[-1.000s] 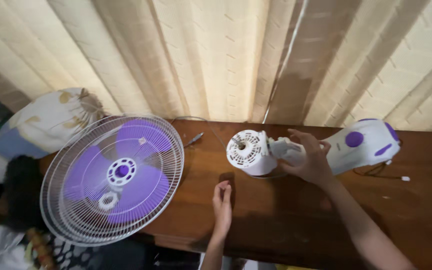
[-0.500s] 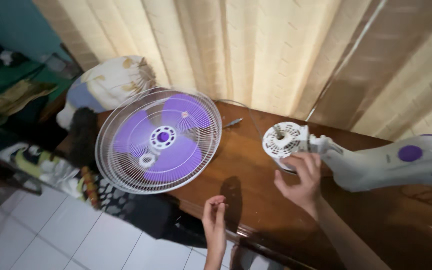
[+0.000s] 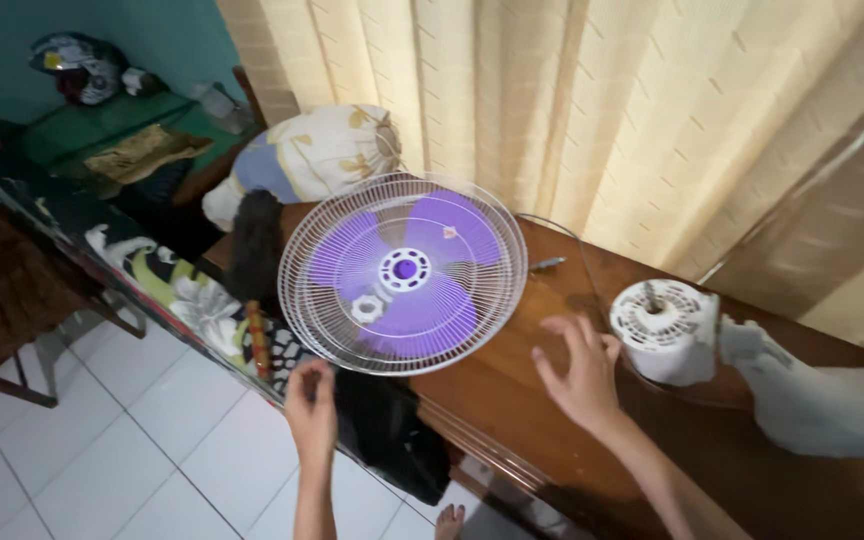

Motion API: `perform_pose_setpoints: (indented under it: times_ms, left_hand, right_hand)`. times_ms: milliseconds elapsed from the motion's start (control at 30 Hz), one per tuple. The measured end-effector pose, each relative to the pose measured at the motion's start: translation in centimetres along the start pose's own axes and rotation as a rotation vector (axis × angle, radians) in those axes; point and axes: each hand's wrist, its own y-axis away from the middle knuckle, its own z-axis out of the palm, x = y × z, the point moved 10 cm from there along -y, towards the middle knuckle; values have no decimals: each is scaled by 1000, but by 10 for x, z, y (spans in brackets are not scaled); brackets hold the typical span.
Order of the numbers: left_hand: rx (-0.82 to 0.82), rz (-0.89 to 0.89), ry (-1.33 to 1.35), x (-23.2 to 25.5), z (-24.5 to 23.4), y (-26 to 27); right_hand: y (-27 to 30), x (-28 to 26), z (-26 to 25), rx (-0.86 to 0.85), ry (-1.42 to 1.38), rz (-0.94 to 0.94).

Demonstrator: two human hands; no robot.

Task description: The person assembles an electric fan by attaching the front grille to the motor housing, then mounting the purple fan blade onto the motor shaft and securing it with a nut. The person then attaches the rear grille to complete the assembly.

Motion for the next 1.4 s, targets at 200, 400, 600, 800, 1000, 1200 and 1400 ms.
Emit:
perform_pose_setpoints:
  times_ms: [200,400,600,800,1000,1200,1400]
  left_hand:
    - [108,133,-369,-19,-29,-133]
    - [43,235,-780,-63,-2,-214]
    - [-137,-39,-544,-101,35,-237]
    - [-67,156,-438,-72,35,-234]
    - [-122,128,-390,-63,35,-241]
    - [-227,263,-14,-7,29,-247]
    - [-289,-43,255,37,58,-236]
  right_hand:
    - [-50,77,94,-160,-39,442]
    - [-77,119,158,-304,40,622]
    - [-81,142,174,-202,84,701]
    - [-81,153,173,-28,-140,513]
    - [-89,105,132,139,-146,271]
    - [-94,34,62,162,-470,265]
    - [-95,3,-17,170,-497,504]
